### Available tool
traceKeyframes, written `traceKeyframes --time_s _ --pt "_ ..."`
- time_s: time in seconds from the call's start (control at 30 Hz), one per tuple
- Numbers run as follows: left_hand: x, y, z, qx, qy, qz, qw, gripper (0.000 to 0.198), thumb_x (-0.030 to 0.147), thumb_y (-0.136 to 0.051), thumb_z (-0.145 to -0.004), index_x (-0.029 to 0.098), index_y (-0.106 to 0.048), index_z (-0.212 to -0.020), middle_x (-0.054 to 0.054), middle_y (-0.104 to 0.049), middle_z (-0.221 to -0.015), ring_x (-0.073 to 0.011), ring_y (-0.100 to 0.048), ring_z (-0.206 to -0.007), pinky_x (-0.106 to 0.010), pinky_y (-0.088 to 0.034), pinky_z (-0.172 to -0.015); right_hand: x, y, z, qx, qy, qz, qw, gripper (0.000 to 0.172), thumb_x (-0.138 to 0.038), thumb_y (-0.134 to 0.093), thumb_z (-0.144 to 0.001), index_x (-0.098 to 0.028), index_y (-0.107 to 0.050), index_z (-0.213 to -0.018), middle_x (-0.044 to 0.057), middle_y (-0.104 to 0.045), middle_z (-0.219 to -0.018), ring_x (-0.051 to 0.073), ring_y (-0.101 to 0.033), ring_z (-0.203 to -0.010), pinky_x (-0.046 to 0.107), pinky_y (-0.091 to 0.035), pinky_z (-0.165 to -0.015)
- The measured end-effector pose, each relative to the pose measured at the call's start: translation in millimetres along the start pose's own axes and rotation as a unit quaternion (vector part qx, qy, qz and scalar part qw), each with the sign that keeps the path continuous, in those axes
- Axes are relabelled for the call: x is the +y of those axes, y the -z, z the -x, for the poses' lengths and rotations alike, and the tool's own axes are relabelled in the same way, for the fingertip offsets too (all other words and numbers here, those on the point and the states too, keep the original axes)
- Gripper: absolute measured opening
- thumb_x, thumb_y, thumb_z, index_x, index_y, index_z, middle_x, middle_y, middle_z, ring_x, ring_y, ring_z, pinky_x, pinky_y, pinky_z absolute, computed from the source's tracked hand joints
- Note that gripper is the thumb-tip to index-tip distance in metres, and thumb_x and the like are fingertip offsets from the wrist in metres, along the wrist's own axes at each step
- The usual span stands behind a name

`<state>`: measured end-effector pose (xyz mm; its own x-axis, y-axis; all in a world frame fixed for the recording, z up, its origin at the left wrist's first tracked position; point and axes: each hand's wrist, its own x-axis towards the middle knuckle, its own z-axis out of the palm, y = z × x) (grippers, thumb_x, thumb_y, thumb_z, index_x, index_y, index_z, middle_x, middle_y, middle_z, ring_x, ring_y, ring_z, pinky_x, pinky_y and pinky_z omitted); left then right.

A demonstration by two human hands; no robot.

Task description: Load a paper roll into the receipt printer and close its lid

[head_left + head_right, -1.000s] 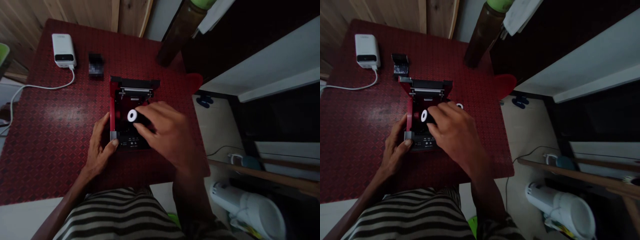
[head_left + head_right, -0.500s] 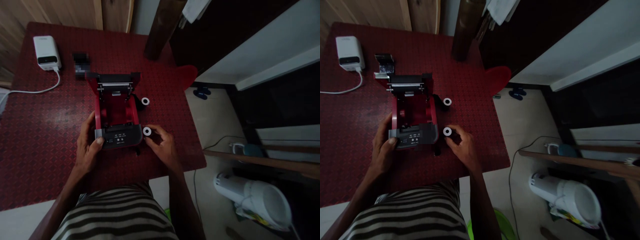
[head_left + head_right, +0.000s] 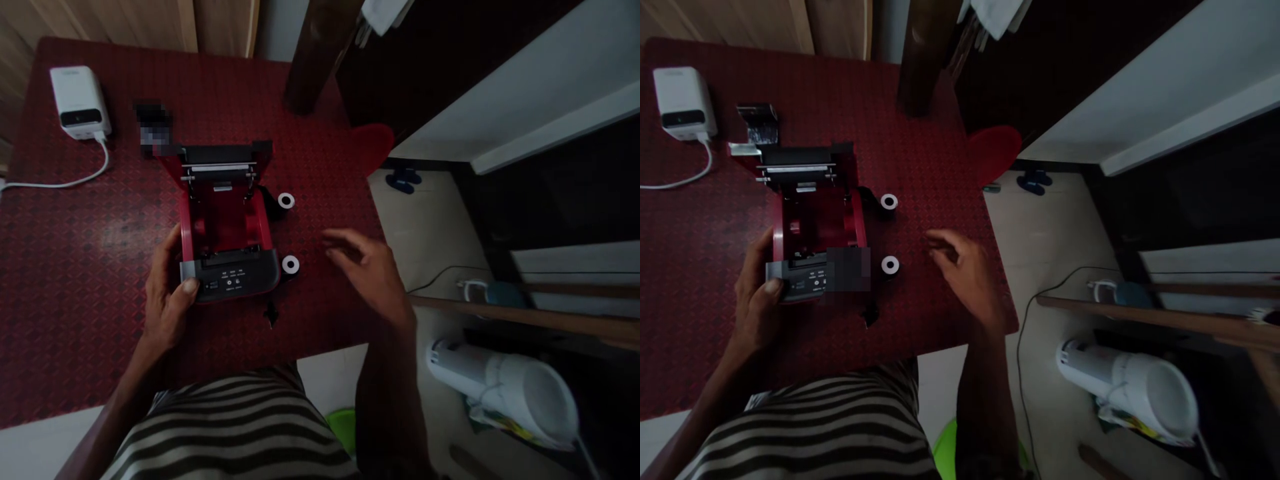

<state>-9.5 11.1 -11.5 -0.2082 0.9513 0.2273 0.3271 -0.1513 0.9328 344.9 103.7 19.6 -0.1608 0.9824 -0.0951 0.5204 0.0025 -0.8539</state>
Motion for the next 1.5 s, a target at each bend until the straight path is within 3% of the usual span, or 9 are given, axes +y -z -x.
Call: traceKeyframes --time_s 0.17,0.3,0.4,0.53,0.7,0.8,0.97,1.23,1.5 --pt "-2 0.2 0 -0.001 -0.014 -0.010 1.000 0.074 0.073 -0.068 -0.114 0.038 -0.064 -0.180 -0.009 -0.075 -0.168 -0.0436 -0.074 -0.151 -0.062 -0.065 -0.124 -1 -54 -72 0.032 0.052 -0.024 0.998 0.046 -0.035 -0.095 -0.091 -0.026 -0.082 -0.134 0.010 -0.089 -0.133 0.030 -0.083 -0.115 0.049 -0.069 -0.101" --pt "-2 -0.1 0 -0.007 -0.018 -0.002 1.000 0.076 0.072 -0.070 -0.114 0.036 -0.064 -0.181 -0.011 -0.074 -0.168 -0.0433 -0.073 -0.151 -0.059 -0.064 -0.125 5 -88 -98 0.073 0.097 0.013 0.993 0.033 -0.046 -0.094 -0.095 -0.027 -0.074 -0.114 0.007 -0.085 -0.120 0.029 -0.076 -0.111 0.050 -0.063 -0.105" --pt "0 0.5 1 -0.011 -0.015 -0.007 1.000 0.077 0.073 -0.070 -0.115 0.033 -0.063 -0.180 -0.013 -0.073 -0.168 -0.0441 -0.072 -0.153 -0.060 -0.063 -0.127 7 -77 -91 0.103 0.103 0.003 0.989 0.031 -0.051 -0.089 -0.098 -0.029 -0.072 -0.111 0.004 -0.083 -0.114 0.029 -0.075 -0.109 0.049 -0.062 -0.106" --pt "1 0.9 2 -0.017 -0.012 -0.008 1.000 0.077 0.072 -0.068 -0.116 0.035 -0.061 -0.182 -0.012 -0.072 -0.171 -0.0430 -0.071 -0.155 -0.061 -0.062 -0.129 -17 -29 -55 0.103 0.130 -0.049 0.985 0.038 -0.056 -0.094 -0.095 -0.031 -0.077 -0.117 0.002 -0.085 -0.116 0.029 -0.079 -0.112 0.046 -0.065 -0.103" --pt "-3 -0.9 2 -0.013 -0.031 -0.015 0.999 0.075 0.069 -0.066 -0.118 0.035 -0.058 -0.184 -0.011 -0.070 -0.175 -0.0419 -0.068 -0.159 -0.060 -0.060 -0.131 -84 14 -6 -0.043 0.147 -0.070 0.986 0.042 -0.037 -0.096 -0.098 -0.036 -0.080 -0.137 0.003 -0.088 -0.127 0.029 -0.084 -0.118 0.046 -0.070 -0.102" --pt "-7 -2.1 2 -0.012 -0.049 -0.009 0.999 0.073 0.068 -0.065 -0.119 0.034 -0.058 -0.184 -0.013 -0.067 -0.179 -0.0426 -0.066 -0.161 -0.062 -0.059 -0.132 -113 3 -5 -0.086 0.198 -0.017 0.976 0.040 -0.025 -0.088 -0.098 -0.034 -0.077 -0.135 0.002 -0.087 -0.120 0.027 -0.083 -0.105 0.042 -0.070 -0.092" --pt "-16 -3.3 6 -0.027 -0.041 0.020 0.999 0.073 0.063 -0.066 -0.120 0.037 -0.053 -0.186 -0.014 -0.062 -0.182 -0.0428 -0.063 -0.165 -0.068 -0.054 -0.136 -133 -47 -31 -0.134 0.302 0.138 0.934 0.031 -0.010 -0.074 -0.099 -0.027 -0.077 -0.125 0.005 -0.087 -0.124 0.029 -0.079 -0.115 0.050 -0.066 -0.110" --pt "-11 -3.0 6 -0.031 -0.029 0.028 0.999 0.075 0.065 -0.068 -0.118 0.036 -0.051 -0.186 -0.014 -0.063 -0.180 -0.0432 -0.062 -0.164 -0.068 -0.051 -0.138 -149 -87 -38 -0.132 0.233 0.309 0.913 0.031 0.001 -0.063 -0.109 -0.020 -0.081 -0.122 0.015 -0.082 -0.130 0.034 -0.074 -0.126 0.052 -0.060 -0.117" --pt "-4 -4.4 5 -0.029 0.002 0.044 0.999 0.076 0.066 -0.070 -0.116 0.036 -0.054 -0.184 -0.015 -0.063 -0.180 -0.0444 -0.061 -0.166 -0.071 -0.046 -0.142 -147 -106 -49 -0.115 0.250 0.393 0.878 0.037 0.009 -0.067 -0.101 -0.021 -0.085 -0.114 0.013 -0.089 -0.117 0.033 -0.079 -0.113 0.045 -0.058 -0.101"
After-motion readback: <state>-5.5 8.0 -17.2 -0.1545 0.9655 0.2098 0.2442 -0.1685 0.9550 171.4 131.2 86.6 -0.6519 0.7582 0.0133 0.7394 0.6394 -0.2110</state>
